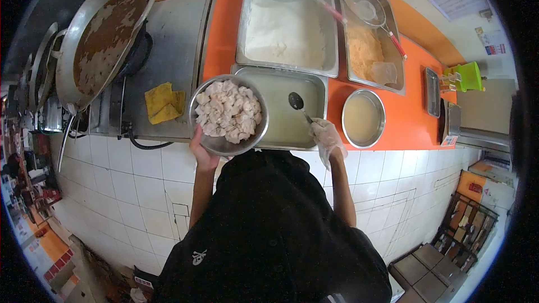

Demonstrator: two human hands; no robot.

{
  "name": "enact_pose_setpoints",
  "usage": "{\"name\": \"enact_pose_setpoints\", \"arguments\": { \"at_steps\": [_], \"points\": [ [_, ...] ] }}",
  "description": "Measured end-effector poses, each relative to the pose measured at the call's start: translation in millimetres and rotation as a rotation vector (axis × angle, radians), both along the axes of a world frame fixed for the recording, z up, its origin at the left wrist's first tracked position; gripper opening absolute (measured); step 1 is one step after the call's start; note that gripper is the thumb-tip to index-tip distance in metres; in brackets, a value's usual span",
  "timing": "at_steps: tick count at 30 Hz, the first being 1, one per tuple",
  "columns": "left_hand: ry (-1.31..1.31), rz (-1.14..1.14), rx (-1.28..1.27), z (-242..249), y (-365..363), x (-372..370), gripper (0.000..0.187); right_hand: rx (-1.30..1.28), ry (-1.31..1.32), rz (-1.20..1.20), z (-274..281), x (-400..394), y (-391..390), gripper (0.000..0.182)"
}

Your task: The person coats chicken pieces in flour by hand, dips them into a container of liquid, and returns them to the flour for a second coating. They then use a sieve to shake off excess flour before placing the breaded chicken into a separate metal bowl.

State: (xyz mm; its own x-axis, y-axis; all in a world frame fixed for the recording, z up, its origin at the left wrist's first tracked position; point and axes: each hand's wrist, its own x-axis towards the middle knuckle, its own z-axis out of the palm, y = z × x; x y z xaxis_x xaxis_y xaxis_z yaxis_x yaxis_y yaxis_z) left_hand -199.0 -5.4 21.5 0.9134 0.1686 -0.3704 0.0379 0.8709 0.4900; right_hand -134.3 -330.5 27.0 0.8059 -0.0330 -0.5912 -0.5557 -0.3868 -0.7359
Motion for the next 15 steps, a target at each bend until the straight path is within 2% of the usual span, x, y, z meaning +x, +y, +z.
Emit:
{"name": "enact_pose_setpoints", "arguments": {
  "at_steps": [4,5,7,10,11,15],
  "points": [
    [0.092,0.044,0.138,-34.3,-16.8,14.3,0.056,0.128,-0.038,-0.072,52.8,-3.9,0.0,0.028],
    [0.082,0.037,0.084,-28.7,-23.2,19.0,0.054,0.106,-0.052,-0.031,62.8,-5.3,0.9,0.027],
    [0.046,0.013,-0.039,-17.7,-35.5,29.2,0.050,0.050,-0.092,0.043,77.6,-7.6,1.3,0.027],
    [0.003,-0.032,-0.105,-17.2,-43.1,33.6,0.050,-0.190,-0.305,0.218,68.4,-21.2,12.6,0.027],
    [0.020,-0.036,-0.094,-17.7,-46.8,34.0,0.052,-0.305,-0.306,0.299,86.0,-22.1,23.1,0.026],
    [0.031,-0.062,-0.148,-27.5,-57.9,36.2,0.052,-0.386,-0.361,0.403,85.7,-23.1,26.1,0.028]
  ]
}}
